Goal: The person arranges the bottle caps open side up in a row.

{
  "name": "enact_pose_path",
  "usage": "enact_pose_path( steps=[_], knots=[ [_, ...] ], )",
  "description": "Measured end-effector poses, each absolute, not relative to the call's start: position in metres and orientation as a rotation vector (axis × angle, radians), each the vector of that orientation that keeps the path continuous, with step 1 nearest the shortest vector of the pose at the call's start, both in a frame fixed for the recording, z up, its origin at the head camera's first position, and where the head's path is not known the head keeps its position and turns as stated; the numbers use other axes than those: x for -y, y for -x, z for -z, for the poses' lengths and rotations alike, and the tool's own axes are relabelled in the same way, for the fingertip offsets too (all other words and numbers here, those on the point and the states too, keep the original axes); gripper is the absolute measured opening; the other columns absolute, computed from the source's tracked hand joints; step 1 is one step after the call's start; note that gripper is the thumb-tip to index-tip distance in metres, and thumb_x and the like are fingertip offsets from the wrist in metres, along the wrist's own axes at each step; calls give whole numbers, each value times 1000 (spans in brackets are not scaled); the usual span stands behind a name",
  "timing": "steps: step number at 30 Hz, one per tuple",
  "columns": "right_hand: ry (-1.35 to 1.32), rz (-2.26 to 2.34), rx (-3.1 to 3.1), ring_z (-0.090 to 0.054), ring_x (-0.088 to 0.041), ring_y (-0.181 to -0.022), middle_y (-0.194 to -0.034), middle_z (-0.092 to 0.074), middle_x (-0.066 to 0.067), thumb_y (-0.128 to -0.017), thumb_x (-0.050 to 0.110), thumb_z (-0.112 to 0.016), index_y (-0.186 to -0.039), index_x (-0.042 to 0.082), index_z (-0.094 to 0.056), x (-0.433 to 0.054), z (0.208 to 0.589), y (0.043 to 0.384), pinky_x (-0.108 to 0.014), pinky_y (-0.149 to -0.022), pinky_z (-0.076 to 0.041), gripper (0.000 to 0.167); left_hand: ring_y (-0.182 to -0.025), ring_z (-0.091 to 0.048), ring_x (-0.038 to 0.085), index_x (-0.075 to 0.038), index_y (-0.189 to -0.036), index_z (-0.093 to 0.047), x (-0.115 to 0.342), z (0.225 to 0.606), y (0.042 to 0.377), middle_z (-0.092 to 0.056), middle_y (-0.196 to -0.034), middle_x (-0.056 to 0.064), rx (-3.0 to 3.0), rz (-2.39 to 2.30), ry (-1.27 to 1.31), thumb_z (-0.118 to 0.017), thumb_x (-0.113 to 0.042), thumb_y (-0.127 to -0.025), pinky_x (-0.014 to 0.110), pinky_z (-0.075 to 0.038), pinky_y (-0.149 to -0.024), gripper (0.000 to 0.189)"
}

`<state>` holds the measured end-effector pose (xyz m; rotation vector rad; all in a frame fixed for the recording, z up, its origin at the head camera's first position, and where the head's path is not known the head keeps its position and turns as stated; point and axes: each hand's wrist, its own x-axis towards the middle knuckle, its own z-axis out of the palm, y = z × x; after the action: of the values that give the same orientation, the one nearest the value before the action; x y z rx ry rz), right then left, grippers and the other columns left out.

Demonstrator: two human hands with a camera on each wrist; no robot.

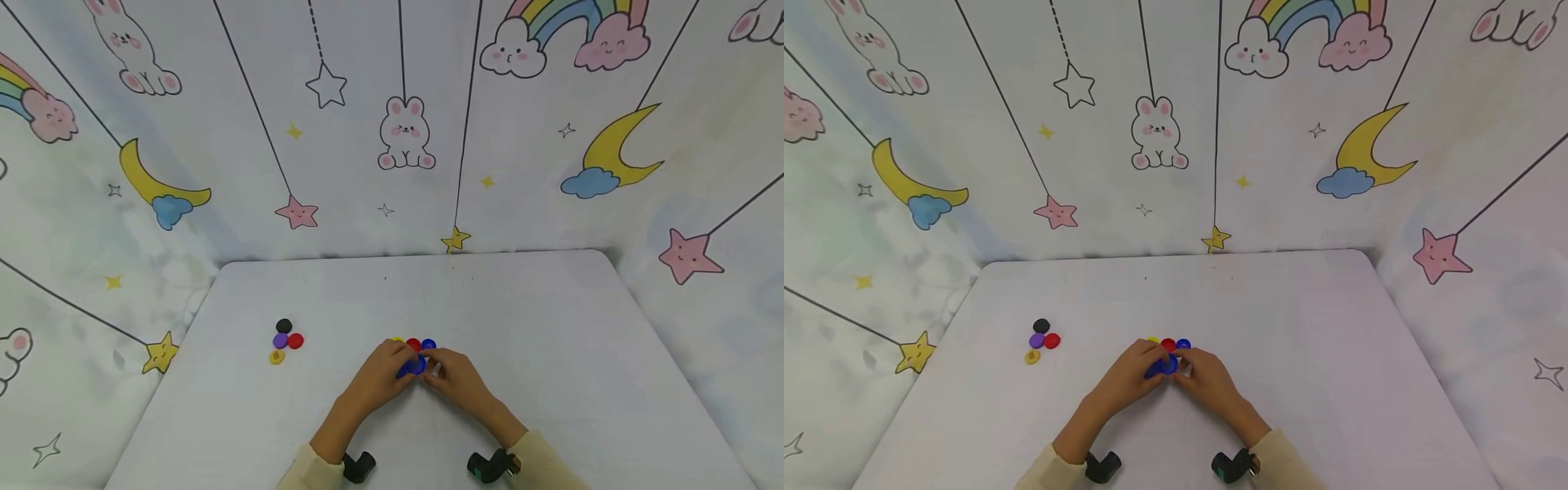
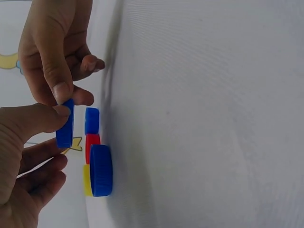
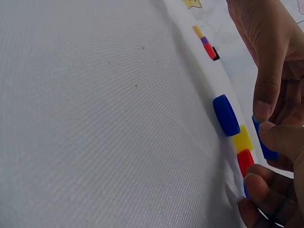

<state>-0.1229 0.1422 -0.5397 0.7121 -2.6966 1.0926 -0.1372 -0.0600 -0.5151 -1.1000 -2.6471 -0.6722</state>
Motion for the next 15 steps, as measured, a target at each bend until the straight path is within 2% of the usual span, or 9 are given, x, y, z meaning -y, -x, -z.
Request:
enact_pose_path(
  steps=[9, 15],
  knots=[
    [-681, -987, 2747, -49, 1, -66, -82, -64, 6, -80, 17, -80, -114, 6, -68, -140, 548, 124, -18, -60, -45, 37, -101, -58, 16, -14, -101, -66, 59, 520, 137, -65, -106, 0, 2710, 619, 1091, -81, -19, -81, 30, -50, -90, 26],
    [-637, -893, 2803, -49, -2, -68, -81, -60, 6, -80, 21, -81, -112, 8, -68, -137, 548, 125, -20, -61, -44, 37, -100, -58, 16, -15, -100, -66, 58, 526, 139, -65, -106, -1, 2703, 606, 1087, -82, -18, -79, 31, -50, -90, 26]
  ],
)
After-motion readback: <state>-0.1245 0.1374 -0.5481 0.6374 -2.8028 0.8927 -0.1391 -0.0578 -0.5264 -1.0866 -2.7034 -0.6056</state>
